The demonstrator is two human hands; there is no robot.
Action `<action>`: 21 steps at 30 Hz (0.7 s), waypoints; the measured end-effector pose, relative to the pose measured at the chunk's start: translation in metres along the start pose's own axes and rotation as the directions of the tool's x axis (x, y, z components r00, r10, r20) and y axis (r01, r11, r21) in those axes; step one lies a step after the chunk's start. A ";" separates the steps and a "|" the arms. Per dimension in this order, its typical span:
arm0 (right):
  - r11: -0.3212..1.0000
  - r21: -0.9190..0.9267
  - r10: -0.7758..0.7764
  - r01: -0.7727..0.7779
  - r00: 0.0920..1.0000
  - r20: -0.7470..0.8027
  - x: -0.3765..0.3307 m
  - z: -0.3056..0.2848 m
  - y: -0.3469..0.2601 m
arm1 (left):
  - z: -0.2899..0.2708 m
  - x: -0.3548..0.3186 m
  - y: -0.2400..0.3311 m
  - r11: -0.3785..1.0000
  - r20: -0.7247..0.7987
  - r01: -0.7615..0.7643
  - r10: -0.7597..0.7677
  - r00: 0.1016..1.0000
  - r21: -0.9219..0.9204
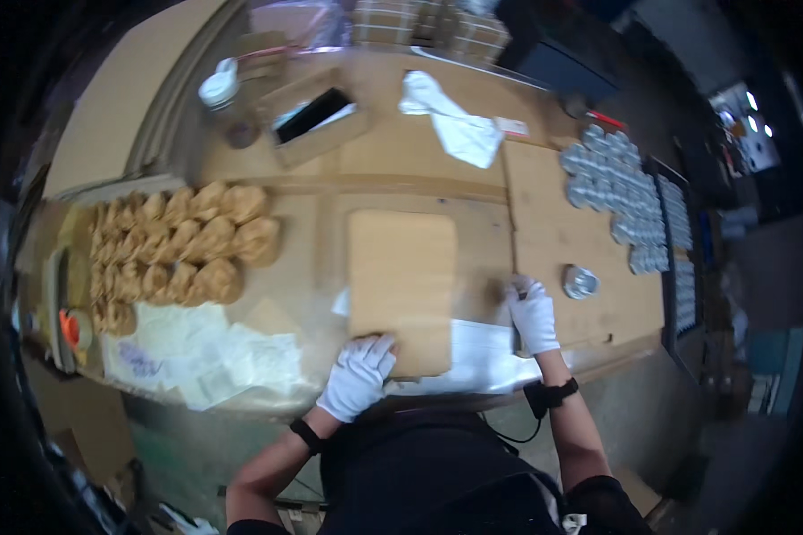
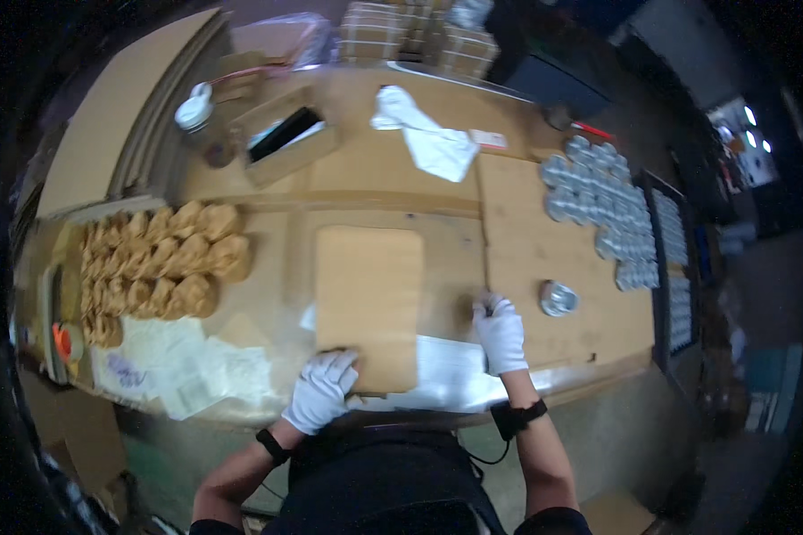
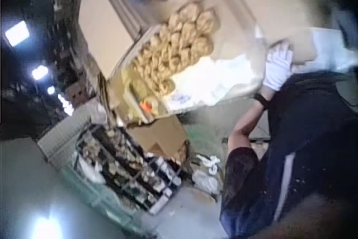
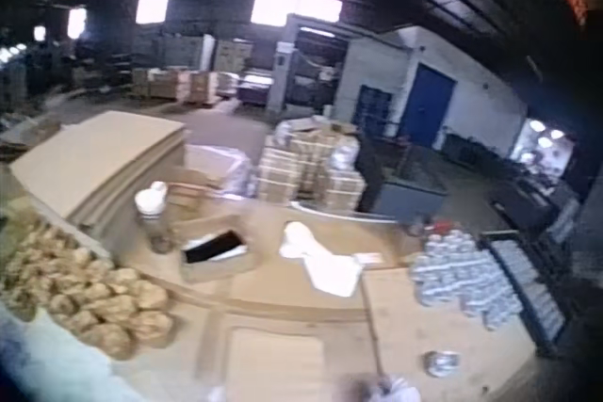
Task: The person wraps small metal objects in brown paper on a wooden table. They pick up a metal object, place it on a sheet of paper, fold the paper around it, and set the wrapped bundle aside. The process is repeated continuously throughout the clip.
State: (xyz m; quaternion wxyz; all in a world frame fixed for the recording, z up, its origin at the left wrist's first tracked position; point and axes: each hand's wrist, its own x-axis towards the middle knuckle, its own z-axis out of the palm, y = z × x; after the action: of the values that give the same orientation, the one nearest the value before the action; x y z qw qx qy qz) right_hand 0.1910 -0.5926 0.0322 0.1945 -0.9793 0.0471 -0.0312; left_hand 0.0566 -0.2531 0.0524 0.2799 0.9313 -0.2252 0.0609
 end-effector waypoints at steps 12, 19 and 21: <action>0.751 -0.646 0.168 -0.138 0.986 -0.016 0.040 -0.072 0.119 | 0.037 -0.007 0.009 0.974 -0.002 -0.094 0.096 0.995 0.208; 0.995 -0.093 0.005 0.036 0.914 0.406 0.042 -0.086 0.021 | 0.043 -0.025 0.011 0.981 -0.059 -0.049 0.061 0.996 0.187; 0.942 0.315 -0.074 -0.117 0.843 0.533 0.020 -0.068 -0.027 | 0.039 -0.027 0.009 0.990 0.036 -0.053 0.049 0.998 0.132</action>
State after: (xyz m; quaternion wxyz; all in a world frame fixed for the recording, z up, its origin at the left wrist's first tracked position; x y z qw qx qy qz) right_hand 0.2073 -0.5960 0.1063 0.3640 -0.9003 -0.0040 0.2387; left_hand 0.0277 -0.2706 0.0174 0.2120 0.9426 -0.2489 0.0679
